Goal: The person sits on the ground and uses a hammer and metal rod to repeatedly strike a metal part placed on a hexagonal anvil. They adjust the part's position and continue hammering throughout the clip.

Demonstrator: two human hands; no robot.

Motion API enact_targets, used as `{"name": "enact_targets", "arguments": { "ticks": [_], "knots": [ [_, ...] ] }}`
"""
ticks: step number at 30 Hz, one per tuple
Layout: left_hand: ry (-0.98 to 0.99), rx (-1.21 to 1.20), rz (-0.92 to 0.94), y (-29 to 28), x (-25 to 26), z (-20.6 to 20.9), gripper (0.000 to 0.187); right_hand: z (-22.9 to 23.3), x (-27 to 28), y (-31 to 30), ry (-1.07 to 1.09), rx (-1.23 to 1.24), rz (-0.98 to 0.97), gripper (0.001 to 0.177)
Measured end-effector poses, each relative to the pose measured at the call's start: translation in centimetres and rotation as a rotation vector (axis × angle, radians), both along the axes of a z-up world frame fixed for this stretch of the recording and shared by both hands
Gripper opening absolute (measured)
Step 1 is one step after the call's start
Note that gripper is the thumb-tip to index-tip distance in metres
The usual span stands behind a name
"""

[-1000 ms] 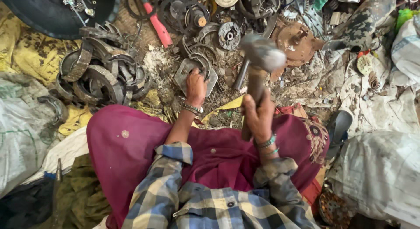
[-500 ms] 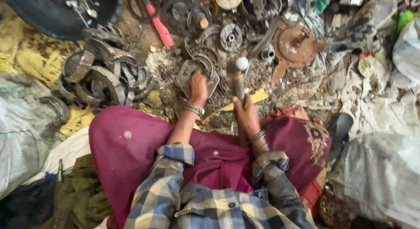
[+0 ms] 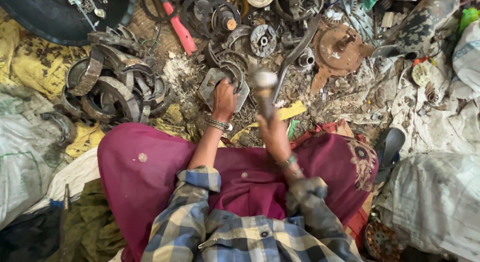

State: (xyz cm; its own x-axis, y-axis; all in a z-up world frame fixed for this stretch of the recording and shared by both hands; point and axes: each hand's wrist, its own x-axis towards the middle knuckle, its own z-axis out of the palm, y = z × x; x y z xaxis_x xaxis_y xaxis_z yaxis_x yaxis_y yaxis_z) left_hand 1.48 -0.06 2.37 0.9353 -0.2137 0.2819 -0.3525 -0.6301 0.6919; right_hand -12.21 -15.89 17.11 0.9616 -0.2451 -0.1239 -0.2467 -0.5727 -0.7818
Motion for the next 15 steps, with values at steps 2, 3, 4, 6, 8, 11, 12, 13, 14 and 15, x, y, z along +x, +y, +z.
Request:
{"name": "enact_targets", "arguments": {
  "ticks": [2,3,4,6,8,11,12,13,14,15],
  "knots": [
    [0.026,-0.152,0.099,-0.2,0.2,0.4,0.015,-2.2,0.8,0.5,-0.08,-0.173,0.102,0.042],
    [0.036,-0.227,0.149,0.0,0.5,0.7,0.021,-2.4,1.0,0.3,-0.011,-0.166,0.066,0.04],
    [0.157,-0.321,0.183,0.1,0.2,0.8,0.018,-2.2,0.6,-0.1,0.07,-0.16,0.036,0.039],
    [0.398,-0.512,0.242,-0.1,0.3,1.4,0.013,-0.3,0.0,-0.9,0.141,-0.05,-0.024,0.037],
    [0.02,-0.223,0.09,-0.1,0.0,1.9,0.014,3.0,-0.8,-0.9,0.122,0.161,-0.077,0.038],
    [0.322,-0.568,0.172,-0.3,-0.3,2.5,0.007,8.1,-1.1,-0.8,-0.268,0.277,0.023,0.034],
    [0.57,-0.816,0.243,-1.0,-0.2,2.5,0.01,9.2,-1.2,-0.8,-0.38,0.322,0.052,0.035],
    [0.614,-0.816,0.251,-1.1,-0.4,2.4,0.009,9.9,-1.3,-1.0,-0.492,0.366,0.081,0.037],
    [0.656,-0.816,0.259,-1.1,-0.5,2.2,0.008,10.0,-1.2,-1.0,-0.607,0.41,0.113,0.039],
    [0.697,-0.816,0.267,-1.1,-0.5,1.8,0.009,9.5,-0.9,-0.9,-0.63,0.42,0.106,0.037]
  ]
}}
